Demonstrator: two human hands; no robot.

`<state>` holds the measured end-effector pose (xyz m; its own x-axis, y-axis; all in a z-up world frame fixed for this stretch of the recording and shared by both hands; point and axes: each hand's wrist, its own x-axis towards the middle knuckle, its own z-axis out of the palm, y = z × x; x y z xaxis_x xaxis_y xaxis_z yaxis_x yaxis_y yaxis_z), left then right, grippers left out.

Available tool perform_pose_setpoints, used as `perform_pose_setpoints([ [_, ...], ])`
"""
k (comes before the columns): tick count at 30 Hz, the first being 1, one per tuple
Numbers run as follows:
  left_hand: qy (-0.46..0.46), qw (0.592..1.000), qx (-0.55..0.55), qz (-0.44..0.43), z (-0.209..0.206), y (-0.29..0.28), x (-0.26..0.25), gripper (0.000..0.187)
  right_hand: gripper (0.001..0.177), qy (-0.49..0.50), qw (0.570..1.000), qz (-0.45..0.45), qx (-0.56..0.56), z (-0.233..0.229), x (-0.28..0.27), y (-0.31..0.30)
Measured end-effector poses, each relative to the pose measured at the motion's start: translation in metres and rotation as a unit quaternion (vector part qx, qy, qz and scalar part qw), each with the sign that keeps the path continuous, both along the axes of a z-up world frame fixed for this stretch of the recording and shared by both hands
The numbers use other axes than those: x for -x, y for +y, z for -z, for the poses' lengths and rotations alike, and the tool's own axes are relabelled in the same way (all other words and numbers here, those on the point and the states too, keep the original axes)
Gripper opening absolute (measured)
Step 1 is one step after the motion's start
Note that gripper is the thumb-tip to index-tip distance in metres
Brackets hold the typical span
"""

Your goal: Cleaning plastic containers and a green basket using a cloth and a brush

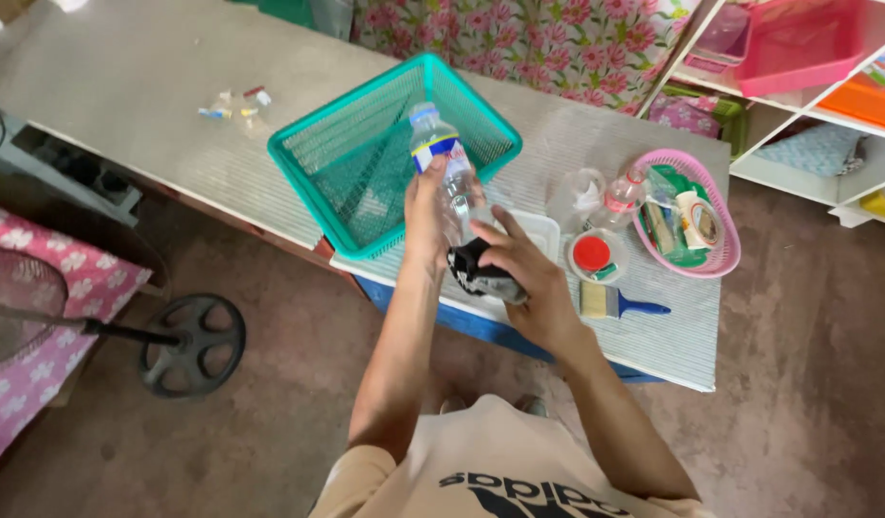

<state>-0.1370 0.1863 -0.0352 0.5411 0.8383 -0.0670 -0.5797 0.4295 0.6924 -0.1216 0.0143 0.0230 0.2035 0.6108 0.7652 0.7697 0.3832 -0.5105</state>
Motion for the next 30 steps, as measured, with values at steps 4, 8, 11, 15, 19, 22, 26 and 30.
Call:
perform_pose_setpoints([
  [4,0.015,1.0,0.005,0.026,0.013,-0.025,-0.011,0.065,0.027,-0.001,1.0,-0.008,-0.017,-0.019,-0.03,0.023],
  [8,-0.049,0.992,0.082,0.082,-0.007,-0.043,-0.011,0.039,0.017,-0.002,0.999,-0.032,-0.038,-0.032,-0.045,0.036],
  [11,-0.023,0.995,0.032,0.087,0.001,-0.035,-0.017,0.049,0.015,0.024,0.999,-0.011,-0.036,-0.039,-0.043,0.033],
  [15,0.07,0.989,-0.106,0.08,0.011,-0.029,-0.013,0.081,0.014,0.039,0.995,0.04,-0.088,-0.035,-0.048,0.035],
  [19,0.083,0.976,-0.168,0.114,-0.028,-0.065,0.004,0.087,0.02,0.033,0.987,0.088,-0.128,-0.024,-0.052,0.041],
  [22,0.046,0.979,-0.165,0.11,-0.014,-0.061,-0.001,0.092,0.017,0.063,0.991,0.046,-0.112,-0.016,-0.048,0.036],
  [26,-0.036,0.993,-0.09,0.071,0.021,-0.027,-0.019,0.058,0.019,0.137,0.988,0.025,-0.062,0.012,-0.035,0.016],
  [30,-0.031,0.997,-0.034,0.056,-0.005,-0.024,-0.013,0.06,0.015,0.096,0.994,0.041,-0.021,0.016,-0.007,-0.01],
])
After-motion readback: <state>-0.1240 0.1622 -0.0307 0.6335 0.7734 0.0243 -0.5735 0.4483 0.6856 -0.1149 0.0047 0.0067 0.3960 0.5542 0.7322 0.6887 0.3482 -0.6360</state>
